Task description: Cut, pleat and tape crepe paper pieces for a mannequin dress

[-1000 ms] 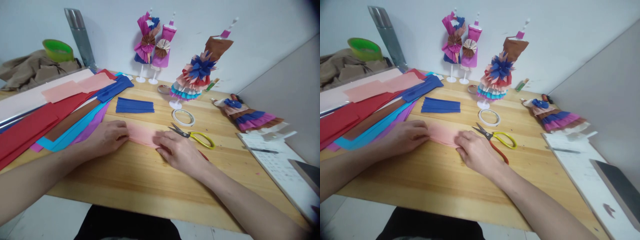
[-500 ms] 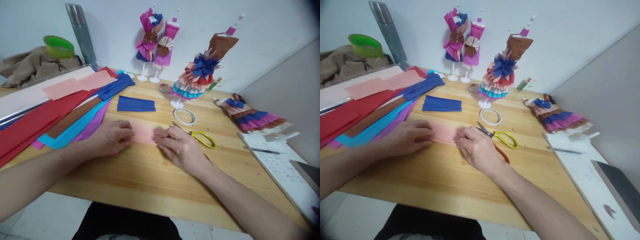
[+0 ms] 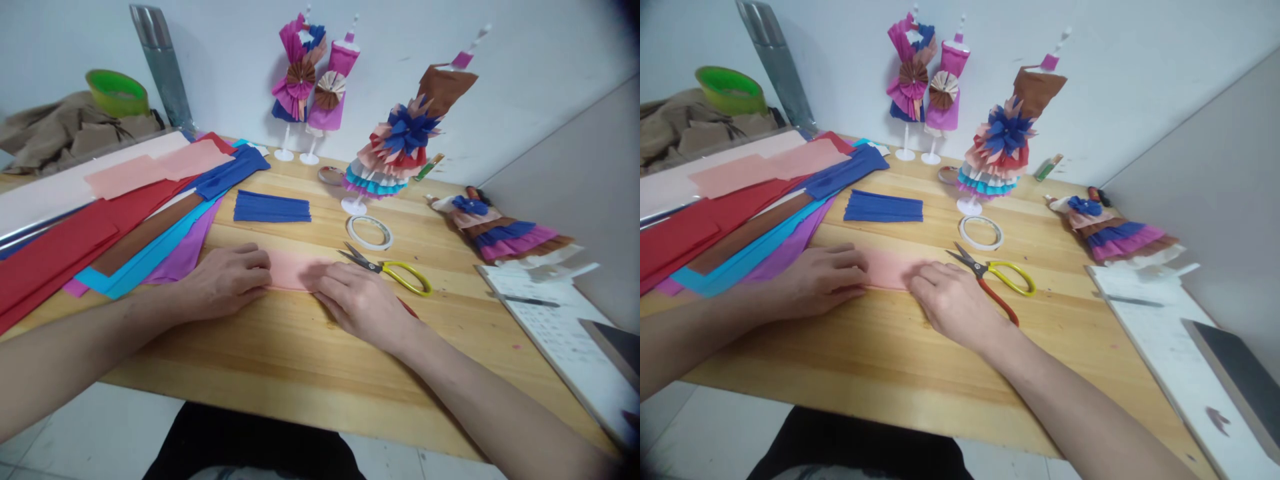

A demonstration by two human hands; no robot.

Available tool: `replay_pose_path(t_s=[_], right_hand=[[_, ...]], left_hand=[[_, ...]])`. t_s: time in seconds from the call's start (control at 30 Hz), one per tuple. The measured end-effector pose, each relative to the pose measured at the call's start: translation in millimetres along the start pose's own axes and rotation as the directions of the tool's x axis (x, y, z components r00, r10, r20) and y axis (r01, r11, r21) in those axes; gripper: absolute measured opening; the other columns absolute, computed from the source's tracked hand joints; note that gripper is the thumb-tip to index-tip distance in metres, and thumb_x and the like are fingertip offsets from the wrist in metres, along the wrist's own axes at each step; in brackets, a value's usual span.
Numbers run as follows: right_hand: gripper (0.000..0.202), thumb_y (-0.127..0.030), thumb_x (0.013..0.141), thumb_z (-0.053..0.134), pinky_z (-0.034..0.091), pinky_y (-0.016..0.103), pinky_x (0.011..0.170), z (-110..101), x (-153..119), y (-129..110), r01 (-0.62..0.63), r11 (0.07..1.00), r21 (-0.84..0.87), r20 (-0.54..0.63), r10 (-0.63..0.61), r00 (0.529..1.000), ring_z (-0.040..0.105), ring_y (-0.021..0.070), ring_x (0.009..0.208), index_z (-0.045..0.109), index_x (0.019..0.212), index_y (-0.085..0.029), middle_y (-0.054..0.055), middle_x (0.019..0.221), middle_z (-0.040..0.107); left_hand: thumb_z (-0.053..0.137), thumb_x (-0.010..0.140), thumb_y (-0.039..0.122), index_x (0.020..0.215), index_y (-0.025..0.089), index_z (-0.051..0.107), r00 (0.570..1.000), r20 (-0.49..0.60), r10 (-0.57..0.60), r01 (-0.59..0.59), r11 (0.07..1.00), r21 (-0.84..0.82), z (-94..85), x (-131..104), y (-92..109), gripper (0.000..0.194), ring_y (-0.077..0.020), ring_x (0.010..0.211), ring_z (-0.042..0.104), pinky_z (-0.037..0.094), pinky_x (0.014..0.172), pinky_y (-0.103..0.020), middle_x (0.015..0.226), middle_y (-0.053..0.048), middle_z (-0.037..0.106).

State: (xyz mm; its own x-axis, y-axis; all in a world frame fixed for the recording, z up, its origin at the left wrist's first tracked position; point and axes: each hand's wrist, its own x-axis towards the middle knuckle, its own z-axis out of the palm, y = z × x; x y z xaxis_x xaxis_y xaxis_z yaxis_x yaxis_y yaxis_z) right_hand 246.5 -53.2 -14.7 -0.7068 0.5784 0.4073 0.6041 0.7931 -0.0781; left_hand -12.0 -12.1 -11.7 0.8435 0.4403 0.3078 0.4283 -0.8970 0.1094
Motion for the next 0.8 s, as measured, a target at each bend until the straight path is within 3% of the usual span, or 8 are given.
replay_pose_path(t_s=[0.13,0.23,0.4,0.6,0.8], right_hand=[[0.023,-0.006,0.09,0.047,0.055,0.037,0.085,2,0,1,0.009,0.999,0.047,0.031,-0.011,0.999,0.067,0.0225,0.095,0.065,0.102,-0.014,0.011,0.099,0.072],[0.023,-0.005,0.09,0.045,0.053,0.037,0.087,4,1,1,0.017,0.996,0.085,0.045,-0.021,0.999,0.066,0.0208,0.093,0.065,0.096,-0.016,0.01,0.098,0.072],[0.021,-0.011,0.093,0.046,0.053,0.035,0.077,9,1,1,-0.049,0.994,0.096,0.008,0.048,0.999,0.063,0.0219,0.092,0.067,0.095,-0.016,0.011,0.095,0.07],[0.018,-0.014,0.094,0.048,0.054,0.034,0.08,18,0,1,-0.15,0.968,0.204,-0.019,0.157,0.987,0.065,0.0211,0.094,0.066,0.094,-0.016,0.01,0.092,0.07],[0.016,-0.014,0.092,0.05,0.054,0.034,0.082,20,0,2,-0.218,0.933,0.287,0.005,0.226,0.974,0.065,0.0213,0.095,0.066,0.09,-0.017,0.01,0.093,0.07]], left_hand=[[0.053,0.09,0.016,0.092,0.017,0.065,0.998,-0.053,0.036,-0.035,0.999,0.015,0.3,-1,1,0.012,-0.0175,0.086,0.056,0.046,0.07,-0.027,0.093,-0.006,0.066],[0.051,0.091,0.014,0.083,0.017,0.066,0.996,-0.05,0.073,-0.072,0.997,0.025,0.1,1,2,0.016,-0.0169,0.082,0.053,0.046,0.07,-0.028,0.085,-0.005,0.065],[0.044,0.09,0.007,0.071,0.016,0.062,0.996,-0.036,0.081,-0.075,0.987,0.143,-0.1,3,2,0.028,-0.0165,0.074,0.05,0.043,0.065,-0.028,0.076,-0.004,0.063],[0.041,0.09,0.006,0.088,0.016,0.065,0.994,0.015,0.104,-0.105,0.971,0.215,0.2,1,2,0.026,-0.0191,0.076,0.05,0.044,0.067,-0.032,0.08,-0.005,0.065],[0.042,0.093,0.011,0.077,0.016,0.065,0.998,0.057,0.014,-0.023,0.987,0.157,4.0,2,2,0.028,-0.0185,0.075,0.051,0.045,0.067,-0.031,0.079,-0.006,0.064]])
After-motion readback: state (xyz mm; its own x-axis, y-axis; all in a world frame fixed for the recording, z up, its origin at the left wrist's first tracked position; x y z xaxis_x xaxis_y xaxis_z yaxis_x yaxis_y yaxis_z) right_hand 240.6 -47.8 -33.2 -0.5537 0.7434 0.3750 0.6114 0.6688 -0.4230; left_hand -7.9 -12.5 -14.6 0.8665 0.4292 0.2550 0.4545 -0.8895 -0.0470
